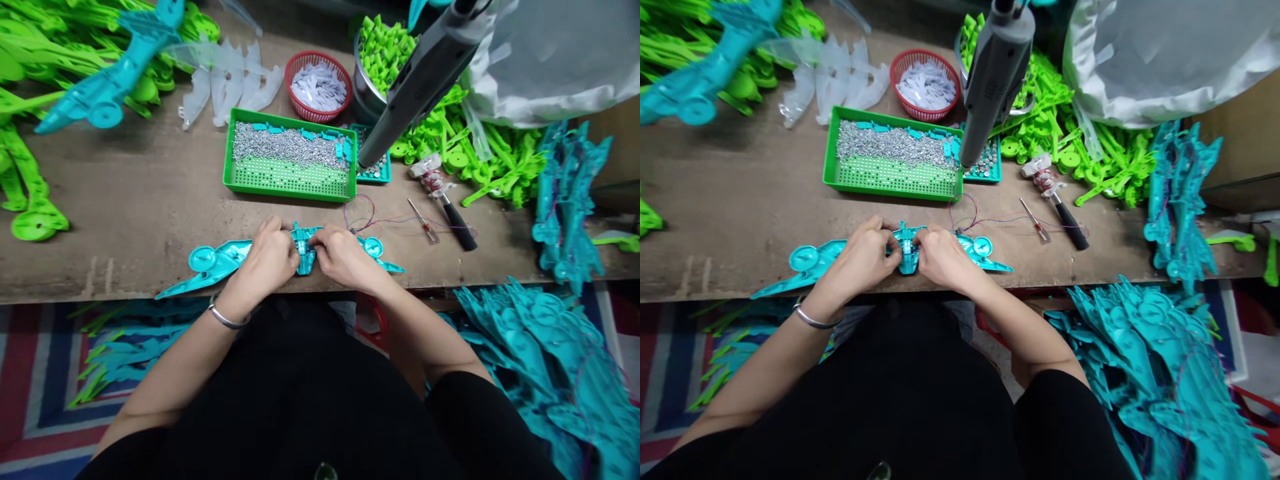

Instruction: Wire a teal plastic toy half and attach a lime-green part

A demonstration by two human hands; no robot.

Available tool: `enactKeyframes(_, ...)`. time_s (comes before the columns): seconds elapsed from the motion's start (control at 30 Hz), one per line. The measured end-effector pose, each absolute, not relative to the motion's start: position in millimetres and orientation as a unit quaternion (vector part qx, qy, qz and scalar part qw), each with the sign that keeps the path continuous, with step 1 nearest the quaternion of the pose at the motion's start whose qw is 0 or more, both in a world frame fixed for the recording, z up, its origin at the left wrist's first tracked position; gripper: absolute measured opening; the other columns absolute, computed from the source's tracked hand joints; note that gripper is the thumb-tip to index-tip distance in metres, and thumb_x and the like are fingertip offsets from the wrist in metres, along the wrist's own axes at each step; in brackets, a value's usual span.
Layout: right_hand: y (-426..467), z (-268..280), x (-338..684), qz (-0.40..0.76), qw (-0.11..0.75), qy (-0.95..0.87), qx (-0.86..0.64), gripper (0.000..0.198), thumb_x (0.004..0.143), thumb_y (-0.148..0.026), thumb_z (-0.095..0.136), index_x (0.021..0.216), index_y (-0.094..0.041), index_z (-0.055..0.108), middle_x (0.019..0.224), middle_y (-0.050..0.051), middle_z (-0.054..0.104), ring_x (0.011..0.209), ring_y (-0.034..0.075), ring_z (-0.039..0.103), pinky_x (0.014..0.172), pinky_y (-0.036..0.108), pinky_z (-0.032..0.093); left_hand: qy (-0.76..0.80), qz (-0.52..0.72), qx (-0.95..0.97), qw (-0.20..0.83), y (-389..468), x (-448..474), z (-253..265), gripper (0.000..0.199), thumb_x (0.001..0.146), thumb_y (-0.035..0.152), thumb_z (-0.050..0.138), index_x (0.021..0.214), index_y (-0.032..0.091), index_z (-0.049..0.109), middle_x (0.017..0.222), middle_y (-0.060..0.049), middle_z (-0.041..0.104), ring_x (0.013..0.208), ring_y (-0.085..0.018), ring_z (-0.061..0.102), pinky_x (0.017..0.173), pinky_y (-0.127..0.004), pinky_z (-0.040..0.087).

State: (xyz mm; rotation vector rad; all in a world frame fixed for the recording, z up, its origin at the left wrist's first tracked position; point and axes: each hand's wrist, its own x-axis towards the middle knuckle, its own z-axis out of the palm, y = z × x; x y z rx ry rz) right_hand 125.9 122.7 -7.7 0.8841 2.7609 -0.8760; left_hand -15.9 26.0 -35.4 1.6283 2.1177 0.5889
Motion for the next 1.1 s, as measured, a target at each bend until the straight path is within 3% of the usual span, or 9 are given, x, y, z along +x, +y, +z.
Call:
enactKeyframes(0.17, 119, -12, 124, -0.326, 0.023, 0.887, 0.326, 0.020, 0.082, -0.010, 0.053, 0.096, -0.014, 0.067, 0.087, 0.007, 0.072, 0.076, 0.017, 0.063, 0.070, 0.027, 0.041, 0.753, 0.269, 0.554, 0.233, 16, -31, -31, 0.008, 0.083, 0.018, 0.057, 0.078, 0.017, 0.063, 0.109, -0.011, 0.064, 0.106, -0.024, 0.065, 0.096, -0.040, 0.053)
enactKeyframes(0.33, 119, -11, 123, -0.305, 0.013, 0.903, 0.303, 0.025, 0.077, -0.006, 0.052, 0.094, -0.014, 0.069, 0.094, 0.010, 0.074, 0.086, 0.020, 0.065, 0.077, 0.029, 0.043, 0.752, 0.284, 0.569, 0.172, -6, -34, -34, 0.006, 0.088, 0.021, 0.056, 0.084, 0.020, 0.060, 0.123, -0.012, 0.062, 0.121, -0.030, 0.058, 0.101, -0.051, 0.047)
enactKeyframes(0.53, 116, -9, 121, -0.295, 0.024, 0.897, 0.329, 0.020, 0.086, -0.014, 0.053, 0.097, -0.020, 0.069, 0.093, 0.005, 0.075, 0.084, 0.019, 0.066, 0.075, 0.029, 0.041, 0.740, 0.342, 0.562, 0.138, -20, -36, -49, 0.003, 0.090, 0.019, 0.053, 0.091, 0.022, 0.052, 0.122, -0.011, 0.062, 0.120, -0.028, 0.060, 0.098, -0.050, 0.050)
enactKeyframes(0.77, 117, -16, 116, -0.317, -0.012, 0.912, 0.259, 0.023, 0.079, -0.005, 0.052, 0.095, -0.013, 0.066, 0.095, 0.009, 0.071, 0.081, 0.017, 0.063, 0.075, 0.026, 0.043, 0.717, 0.400, 0.554, 0.135, -23, -41, -53, 0.006, 0.091, 0.016, 0.051, 0.093, 0.021, 0.049, 0.127, -0.014, 0.056, 0.114, -0.024, 0.065, 0.099, -0.046, 0.053)
enactKeyframes(1.0, 110, -11, 119, -0.268, 0.031, 0.929, 0.253, 0.041, 0.085, -0.005, 0.043, 0.121, -0.013, 0.060, 0.103, 0.011, 0.072, 0.093, 0.022, 0.065, 0.082, 0.032, 0.045, 0.711, 0.427, 0.537, 0.153, -27, -46, -51, 0.005, 0.092, 0.017, 0.050, 0.095, 0.021, 0.048, 0.130, -0.014, 0.054, 0.117, -0.025, 0.065, 0.101, -0.047, 0.053)
enactKeyframes(1.1, 112, -11, 120, -0.292, 0.056, 0.913, 0.278, 0.041, 0.086, -0.007, 0.045, 0.124, -0.015, 0.058, 0.102, 0.008, 0.074, 0.088, 0.020, 0.066, 0.082, 0.031, 0.045, 0.710, 0.400, 0.561, 0.145, -31, -50, -47, 0.006, 0.093, 0.017, 0.050, 0.096, 0.021, 0.048, 0.133, -0.014, 0.054, 0.126, -0.027, 0.058, 0.104, -0.050, 0.051)
